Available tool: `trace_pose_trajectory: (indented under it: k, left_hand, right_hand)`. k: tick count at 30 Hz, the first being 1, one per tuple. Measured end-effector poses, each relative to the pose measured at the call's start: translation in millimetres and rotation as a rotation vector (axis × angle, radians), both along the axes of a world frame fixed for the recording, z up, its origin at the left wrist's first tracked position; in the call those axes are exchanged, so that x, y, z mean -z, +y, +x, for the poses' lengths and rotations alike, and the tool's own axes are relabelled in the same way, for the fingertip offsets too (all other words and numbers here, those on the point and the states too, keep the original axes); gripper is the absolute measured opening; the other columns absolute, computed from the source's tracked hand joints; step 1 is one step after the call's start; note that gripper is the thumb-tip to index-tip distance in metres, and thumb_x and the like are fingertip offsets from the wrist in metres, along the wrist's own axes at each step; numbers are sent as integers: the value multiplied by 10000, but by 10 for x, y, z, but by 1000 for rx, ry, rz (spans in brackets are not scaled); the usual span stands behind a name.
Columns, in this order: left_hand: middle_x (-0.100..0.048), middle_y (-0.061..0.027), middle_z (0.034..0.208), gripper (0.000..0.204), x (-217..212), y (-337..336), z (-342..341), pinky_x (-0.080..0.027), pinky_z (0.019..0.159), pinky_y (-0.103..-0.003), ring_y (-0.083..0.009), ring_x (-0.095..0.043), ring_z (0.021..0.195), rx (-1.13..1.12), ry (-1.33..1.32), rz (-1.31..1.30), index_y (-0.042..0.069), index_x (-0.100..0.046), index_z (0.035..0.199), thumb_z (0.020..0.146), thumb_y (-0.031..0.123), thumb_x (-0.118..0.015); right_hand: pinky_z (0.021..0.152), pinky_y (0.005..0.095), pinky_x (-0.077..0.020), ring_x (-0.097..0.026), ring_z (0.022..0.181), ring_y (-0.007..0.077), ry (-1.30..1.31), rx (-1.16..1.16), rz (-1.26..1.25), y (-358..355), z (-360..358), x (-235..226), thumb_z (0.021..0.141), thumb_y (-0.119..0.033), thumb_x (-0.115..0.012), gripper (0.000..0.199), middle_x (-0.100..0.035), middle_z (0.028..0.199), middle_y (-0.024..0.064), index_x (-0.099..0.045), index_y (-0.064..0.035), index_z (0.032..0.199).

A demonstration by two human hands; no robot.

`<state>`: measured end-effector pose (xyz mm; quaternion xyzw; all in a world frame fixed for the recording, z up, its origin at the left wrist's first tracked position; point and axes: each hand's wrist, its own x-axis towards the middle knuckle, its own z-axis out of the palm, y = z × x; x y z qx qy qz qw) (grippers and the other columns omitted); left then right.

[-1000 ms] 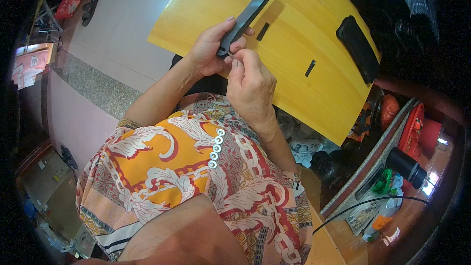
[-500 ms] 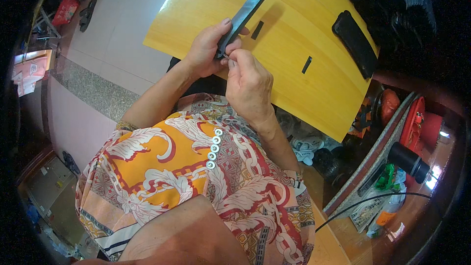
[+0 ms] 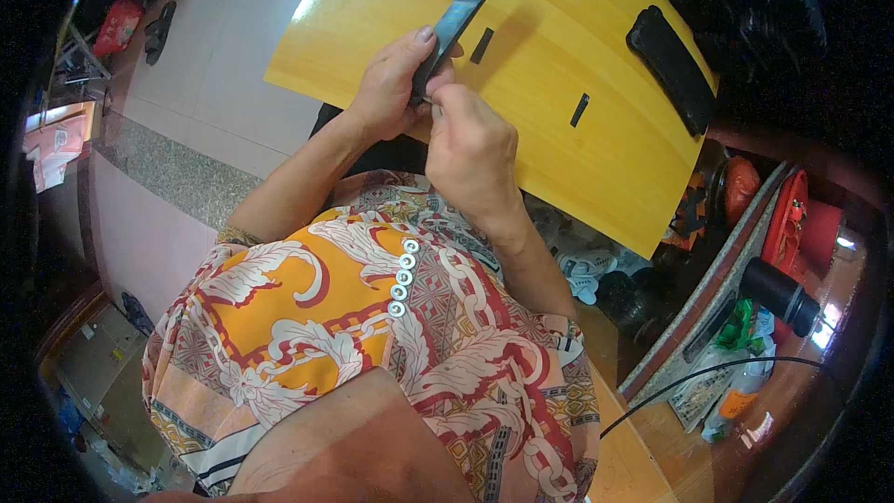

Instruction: Manually assemble strap components by inserting small pins and fasteners into the material.

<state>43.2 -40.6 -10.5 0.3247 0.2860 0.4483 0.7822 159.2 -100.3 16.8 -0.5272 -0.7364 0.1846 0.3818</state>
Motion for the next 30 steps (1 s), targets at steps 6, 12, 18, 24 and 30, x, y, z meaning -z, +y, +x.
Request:
trace_pose_trajectory:
  k: [6,12,18,24,30]
  left_hand:
    - [-476,-10,606,356,0,-28,-7,-299,379,-211,-80,-383,439,1,31,33,27,-528,940,920,351,-383]
    - [-483,-9,628,349,-31,-49,-4,-303,393,-212,-80,-383,455,-26,97,88,31,-523,932,925,348,-379]
    - [-489,-12,670,347,23,-41,5,-346,468,-217,-83,-429,542,-20,210,202,31,-513,950,929,350,-378]
    - [-500,-33,703,344,14,3,9,-390,579,-260,-124,-470,641,42,-190,-109,38,-512,959,928,350,-371]
    - [-516,-49,697,331,-54,106,-55,-400,646,-274,-153,-490,657,256,-234,-73,48,-518,893,899,354,-393]
  right_hand:
    - [560,332,-452,-580,647,337,380,19,-236,-25,-26,32,782,27,-537,104,-589,753,175,-548,-6,880]
    - [568,398,-454,-579,664,356,-59,33,61,-14,-35,-41,749,22,-552,113,-586,746,179,-532,-15,854]
    - [568,428,-442,-573,684,364,59,60,-75,2,5,-32,729,-2,-555,146,-578,740,171,-514,-12,869]
    - [567,436,-445,-582,653,365,-213,33,-28,56,122,-156,783,-66,-551,111,-588,720,171,-519,-12,875]
    - [576,440,-446,-587,670,352,-300,-62,-151,63,174,-346,800,-110,-551,101,-596,725,175,-540,-23,851]
